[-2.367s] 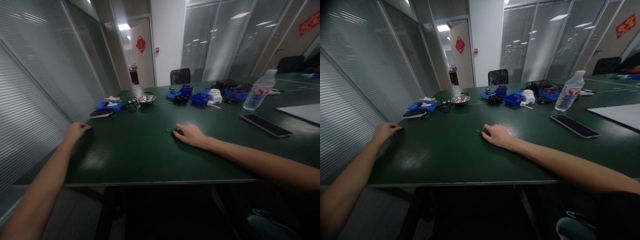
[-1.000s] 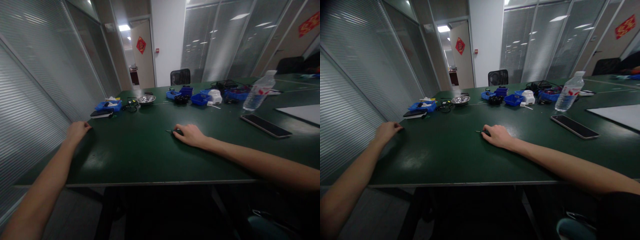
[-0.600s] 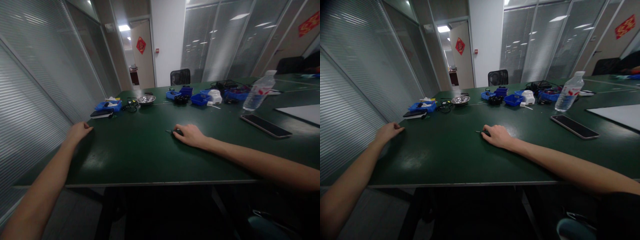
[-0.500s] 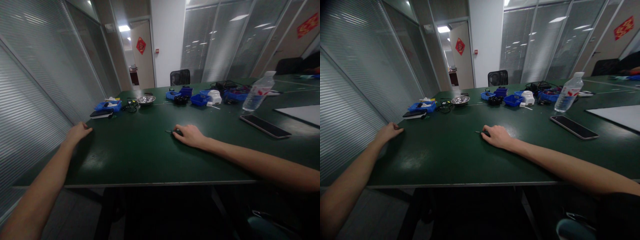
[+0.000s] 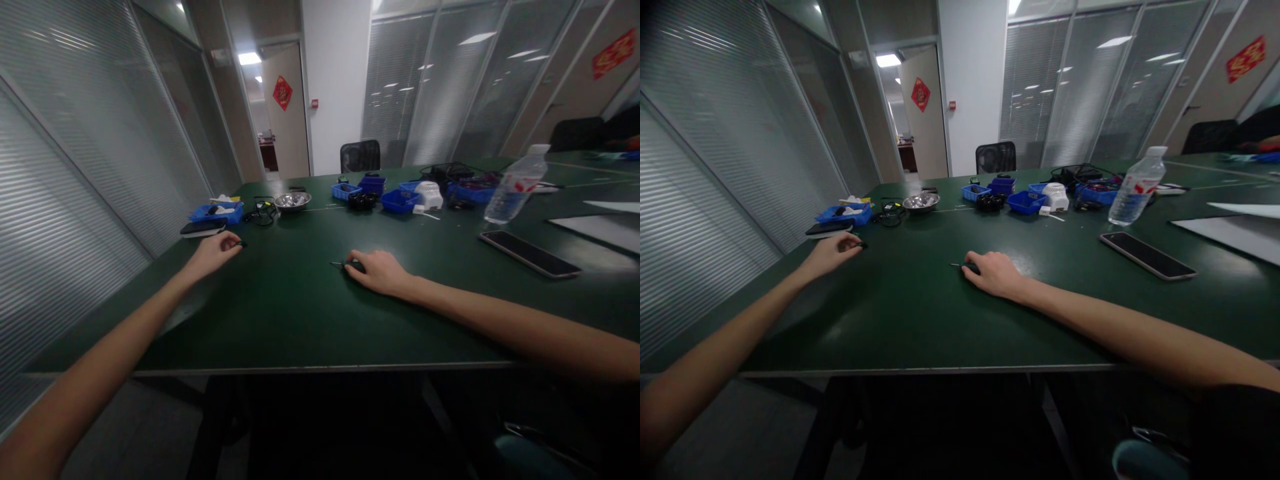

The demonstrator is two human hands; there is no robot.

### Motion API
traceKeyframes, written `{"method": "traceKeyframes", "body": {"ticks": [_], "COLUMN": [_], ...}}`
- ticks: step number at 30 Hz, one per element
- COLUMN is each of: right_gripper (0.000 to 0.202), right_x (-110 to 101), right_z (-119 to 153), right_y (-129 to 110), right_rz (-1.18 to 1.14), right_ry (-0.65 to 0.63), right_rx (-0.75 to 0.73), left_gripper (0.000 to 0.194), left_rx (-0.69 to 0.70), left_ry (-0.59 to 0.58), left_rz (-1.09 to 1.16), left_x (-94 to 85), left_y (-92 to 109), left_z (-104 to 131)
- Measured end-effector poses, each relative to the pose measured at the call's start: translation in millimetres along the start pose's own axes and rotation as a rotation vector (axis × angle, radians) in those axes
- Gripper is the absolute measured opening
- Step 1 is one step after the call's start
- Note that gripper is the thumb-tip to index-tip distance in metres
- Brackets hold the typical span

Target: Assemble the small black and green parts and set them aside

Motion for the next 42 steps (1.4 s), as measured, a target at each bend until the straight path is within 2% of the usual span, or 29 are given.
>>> {"method": "traceKeyframes", "body": {"ticks": [4, 6, 9, 11, 13, 16, 22, 27, 32, 42], "right_gripper": [0.045, 0.045, 0.043, 0.043, 0.042, 0.042, 0.04, 0.037, 0.031, 0.03], "right_x": [2, 1, 1, 0, 1, 2, 3, -4, -10, -12], "right_z": [0, 0, 1, 2, 1, 1, 3, 11, 17, 18], "right_y": [1, 1, 0, -1, -1, 0, -1, -8, -14, -17], "right_rz": [-0.006, 0.008, 0.03, 0.042, 0.039, 0.026, -0.045, -0.188, -0.324, -0.347], "right_ry": [0.0, 0.013, 0.033, 0.04, 0.044, 0.057, 0.115, 0.182, 0.177, 0.154], "right_rx": [-0.011, -0.018, -0.02, -0.02, -0.026, -0.039, -0.106, -0.265, -0.386, -0.448], "left_gripper": [0.036, 0.03, 0.024, 0.021, 0.02, 0.022, 0.029, 0.024, 0.021, 0.022], "left_rx": [0.221, 0.331, 0.476, 0.523, 0.527, 0.494, 0.447, 0.481, 0.498, 0.496], "left_ry": [-0.215, -0.313, -0.39, -0.38, -0.356, -0.34, -0.382, -0.395, -0.384, -0.384], "left_rz": [0.307, 0.416, 0.494, 0.522, 0.546, 0.562, 0.508, 0.468, 0.451, 0.43], "left_x": [45.8, 66.3, 89.4, 97.3, 99.6, 96.3, 87.8, 87.3, 89.6, 90.1], "left_y": [115, 163, 212, 226, 228, 217, 199, 199, 198, 197], "left_z": [31, 49, 71, 78, 81, 77, 66, 64, 64, 64]}}
Point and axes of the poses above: each hand's wrist, its own z-axis away from the middle knuckle, its own x-axis out of the palm, y = z × x, the point moved 5 cm from there along -z, towards the middle knuckle, and after that the axes turned 8 degrees about y, right-handed, at the moved point
